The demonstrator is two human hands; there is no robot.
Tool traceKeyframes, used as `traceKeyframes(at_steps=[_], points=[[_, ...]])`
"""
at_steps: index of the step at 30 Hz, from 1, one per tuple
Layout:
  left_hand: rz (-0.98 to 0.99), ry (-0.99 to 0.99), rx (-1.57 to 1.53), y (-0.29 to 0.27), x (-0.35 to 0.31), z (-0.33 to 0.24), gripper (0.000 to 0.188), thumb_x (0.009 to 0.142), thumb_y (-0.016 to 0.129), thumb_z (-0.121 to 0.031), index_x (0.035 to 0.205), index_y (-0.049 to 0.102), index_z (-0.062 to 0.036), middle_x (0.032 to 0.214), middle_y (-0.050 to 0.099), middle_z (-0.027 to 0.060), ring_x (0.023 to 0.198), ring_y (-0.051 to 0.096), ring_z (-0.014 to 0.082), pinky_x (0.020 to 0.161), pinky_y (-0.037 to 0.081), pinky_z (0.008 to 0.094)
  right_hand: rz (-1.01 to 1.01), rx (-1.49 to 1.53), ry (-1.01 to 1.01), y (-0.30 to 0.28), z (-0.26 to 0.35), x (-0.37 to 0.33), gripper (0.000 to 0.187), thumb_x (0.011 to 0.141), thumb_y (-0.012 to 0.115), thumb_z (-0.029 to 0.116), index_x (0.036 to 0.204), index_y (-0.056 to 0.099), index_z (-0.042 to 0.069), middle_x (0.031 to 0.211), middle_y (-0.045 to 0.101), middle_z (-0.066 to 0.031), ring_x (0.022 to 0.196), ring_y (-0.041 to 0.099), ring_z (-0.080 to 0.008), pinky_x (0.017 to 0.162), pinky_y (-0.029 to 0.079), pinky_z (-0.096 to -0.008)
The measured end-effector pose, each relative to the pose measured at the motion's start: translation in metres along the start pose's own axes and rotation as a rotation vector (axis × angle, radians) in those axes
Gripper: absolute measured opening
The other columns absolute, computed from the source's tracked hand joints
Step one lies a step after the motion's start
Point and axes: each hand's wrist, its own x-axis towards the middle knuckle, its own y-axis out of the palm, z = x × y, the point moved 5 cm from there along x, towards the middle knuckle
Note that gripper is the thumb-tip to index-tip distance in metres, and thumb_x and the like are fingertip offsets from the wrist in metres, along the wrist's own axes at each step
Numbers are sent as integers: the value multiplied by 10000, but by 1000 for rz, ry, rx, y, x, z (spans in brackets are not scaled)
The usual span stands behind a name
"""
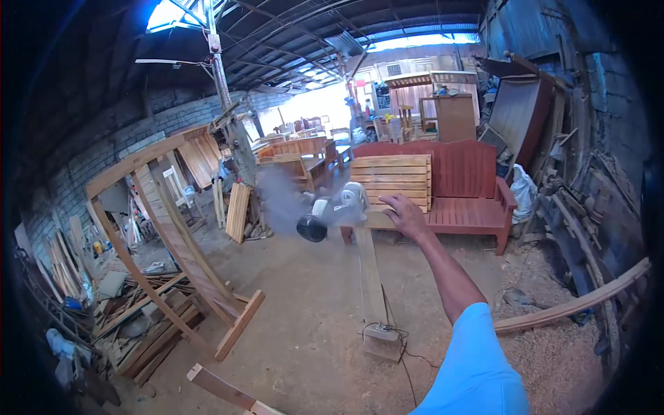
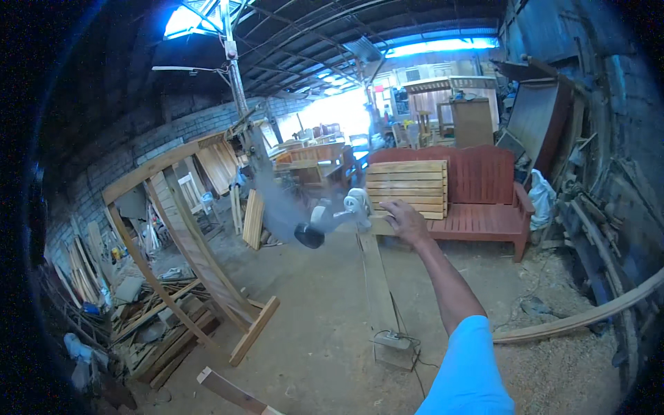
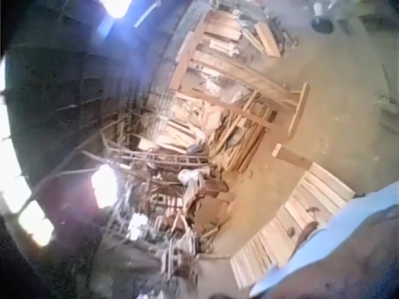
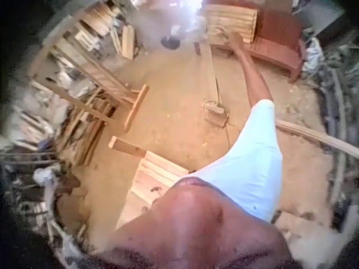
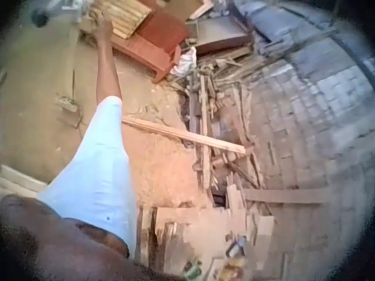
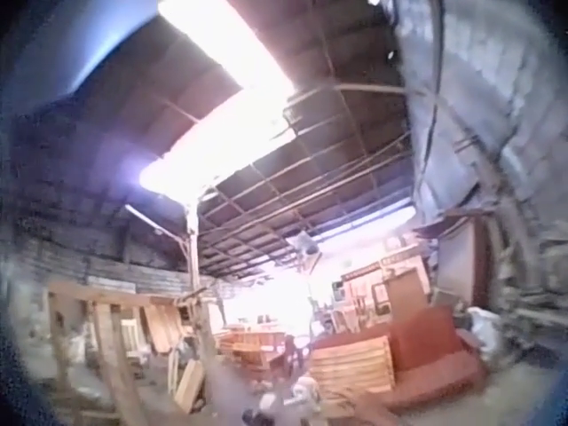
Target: Hammering nails into wooden slats to assemble a furniture piece.
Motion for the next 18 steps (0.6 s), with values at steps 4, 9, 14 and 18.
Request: traceKeyframes(at_steps=[4,9,14,18], points=[[-41,-70,-14,-25,4,-19,311,1146,503,-290,1195,722,-75,1062,742,162,965,728,317,849,577,480,-45,-14,-207,27,-18,29,601,951,838,321,1520,664,235,1474,650,-103,1356,657,-330,1110,568,-480],[-88,-159,-30,-61,5,-42,326,1146,503,-296,1216,718,-62,1097,736,169,999,718,321,879,568,477,-91,-112,-415,56,-21,47,797,869,897,396,1599,592,304,1616,539,-115,1471,573,-349,1203,502,-531],[-123,-240,-65,-82,-3,-64,342,1146,504,-302,1237,715,-49,1133,730,176,1032,709,324,910,558,475,-37,-104,-517,82,-13,62,1034,805,934,467,1712,445,374,1795,333,-102,1666,325,-364,1301,360,-598],[-160,-297,-106,-94,-8,-74,355,1146,505,-307,1254,713,-39,1161,725,181,1058,701,327,934,550,473,-51,-95,-575,105,-5,78,1037,797,933,515,1703,448,376,1822,288,-96,1690,273,-351,1330,310,-625]])
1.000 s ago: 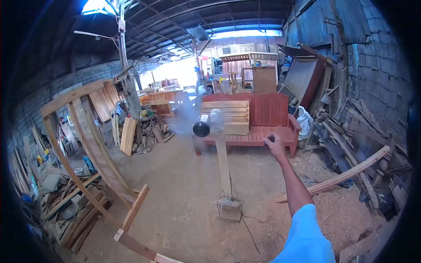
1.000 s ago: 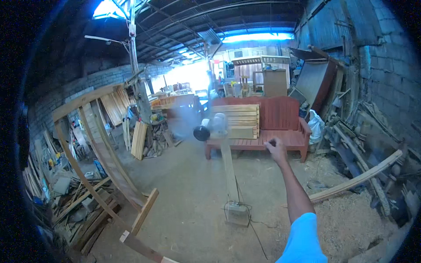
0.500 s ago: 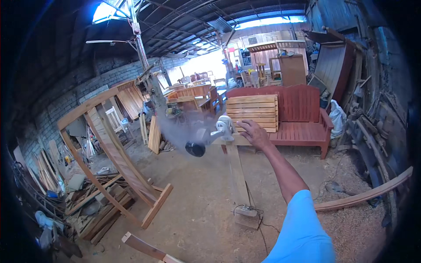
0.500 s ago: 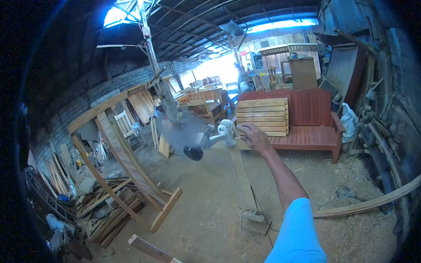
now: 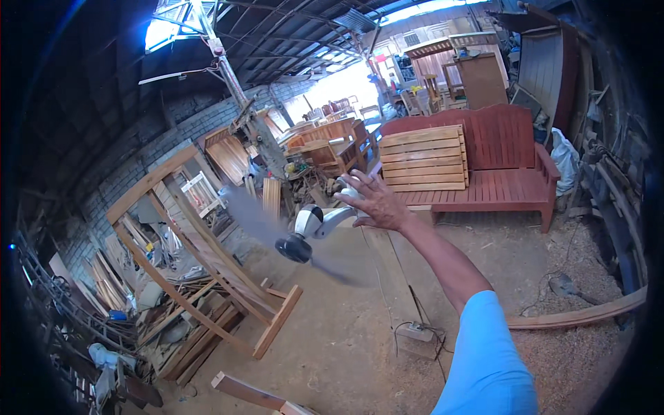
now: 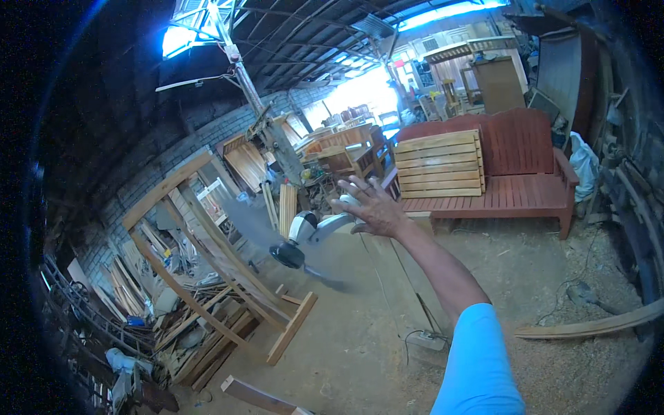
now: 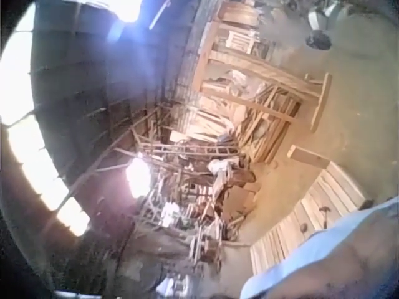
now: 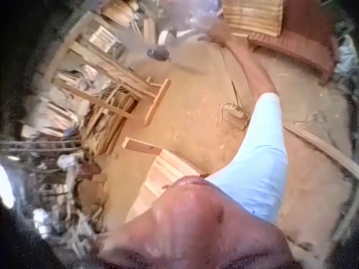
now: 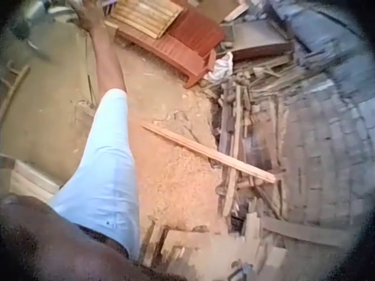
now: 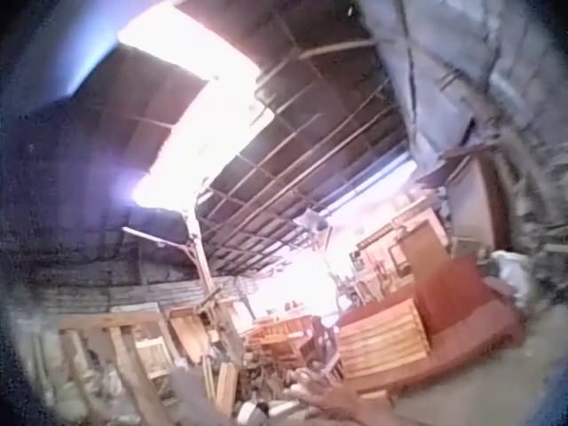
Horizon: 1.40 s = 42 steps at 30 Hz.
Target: Hammering nails into wooden slats to assemble a furniture piece.
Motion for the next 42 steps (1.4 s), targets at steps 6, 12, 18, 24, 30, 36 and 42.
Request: traceKeyframes(at_steps=[6,12,18,24,30,36,42], points=[[-59,-100,-139,33,-26,-8,378,1146,506,-314,1279,709,-24,1204,718,189,1098,690,331,971,539,470,-50,36,-123,22,22,17,885,813,935,444,1605,554,345,1765,436,32,1692,267,-299,1352,229,-650],[-112,-192,-283,68,-52,-5,402,1146,507,-321,1304,706,-9,1247,710,198,1137,678,335,1007,528,467,-171,23,-175,28,23,20,528,877,858,272,1380,699,299,1555,670,72,1617,423,-287,1275,331,-634],[-109,-260,-393,92,-69,2,427,1146,508,-328,1329,702,7,1289,703,206,1177,666,339,1044,516,464,-116,98,-196,35,29,24,466,907,840,209,1341,674,231,1550,676,32,1589,461,-334,1236,381,-632],[-109,-309,-491,107,-65,5,454,1146,510,-335,1354,698,22,1332,696,214,1217,655,343,1081,505,462,-120,111,-212,44,28,25,433,917,830,177,1315,662,197,1557,672,8,1579,471,-352,1212,420,-609],[-122,-374,-596,121,-72,13,481,1146,511,-342,1379,695,37,1375,688,222,1257,643,347,1117,493,459,-133,126,-205,48,32,29,489,871,856,116,1317,675,203,1565,669,18,1587,450,-379,1281,389,-631],[-122,-430,-689,128,-69,22,509,1146,512,-349,1404,691,52,1418,681,230,1296,632,352,1154,482,456,-100,94,-237,59,31,34,496,866,853,117,1321,679,208,1565,664,7,1583,442,-401,1278,382,-652],[-110,-480,-783,129,-68,32,538,1146,513,-356,1429,687,68,1460,674,239,1336,620,356,1191,471,453,-60,8,-240,57,28,32,651,852,864,127,1457,637,199,1657,570,-61,1611,410,-401,1304,370,-625]])
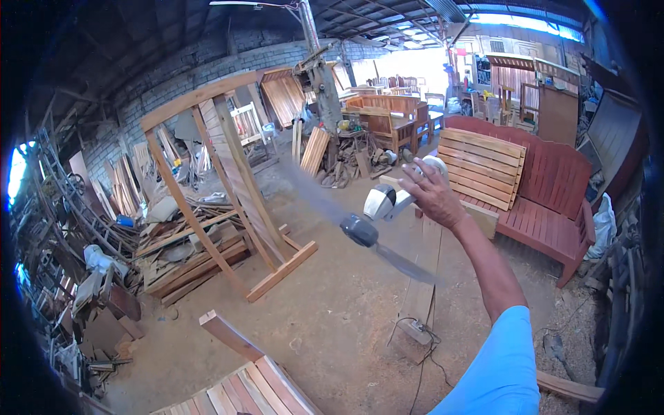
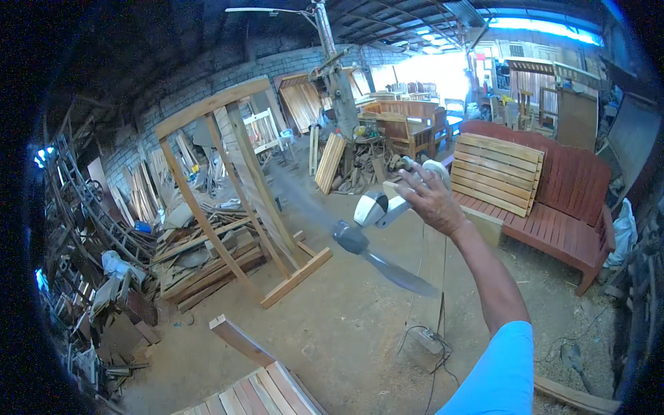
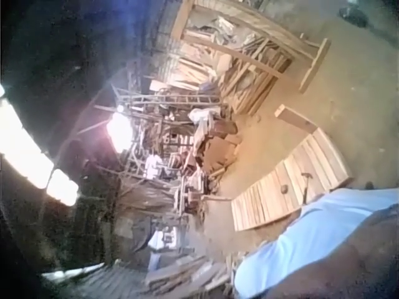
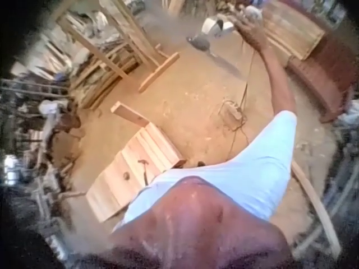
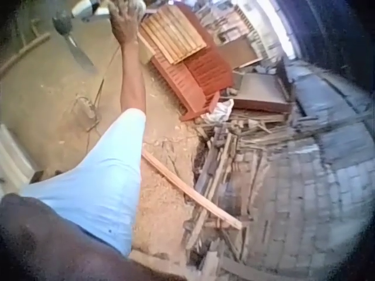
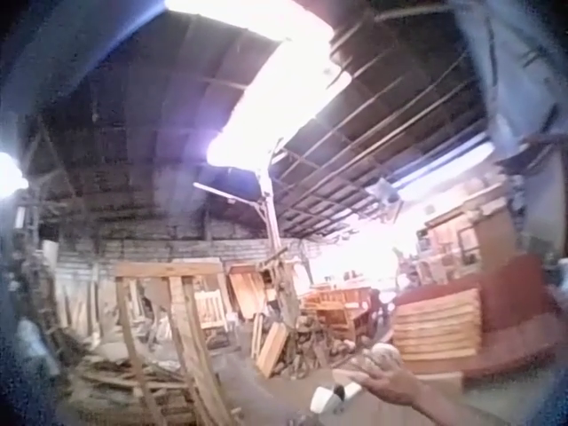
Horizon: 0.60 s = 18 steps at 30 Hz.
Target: Hammering nails into wooden slats to assemble a furniture piece.
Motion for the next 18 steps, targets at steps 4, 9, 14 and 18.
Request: traceKeyframes(at_steps=[4,9,14,18], points=[[19,-58,-70,0,-4,17,557,1146,514,-360,1445,685,78,1489,669,244,1362,612,358,1215,463,451,32,-33,44,-20,4,-7,800,844,890,193,1577,571,211,1723,479,-113,1633,384,-390,1329,348,-601],[145,-303,-202,5,-11,38,417,1113,563,-262,1329,756,38,1278,770,202,1116,719,312,1031,577,477,153,-141,142,-68,12,-24,901,854,893,305,1668,510,261,1783,390,-152,1649,341,-434,1358,285,-587],[203,-10,686,-62,31,50,560,1118,539,-599,1348,787,-152,1314,786,193,1260,731,377,1121,549,505,255,-181,324,-84,15,-44,778,888,836,165,1618,566,154,1640,535,-224,1550,483,-431,1291,388,-546],[133,10,756,-80,53,62,647,1044,585,-665,1209,822,-86,1142,822,223,1059,790,401,968,603,536,293,-176,624,-141,32,-136,690,998,787,359,1556,563,19,1481,619,-205,1430,564,-367,1237,432,-477]])
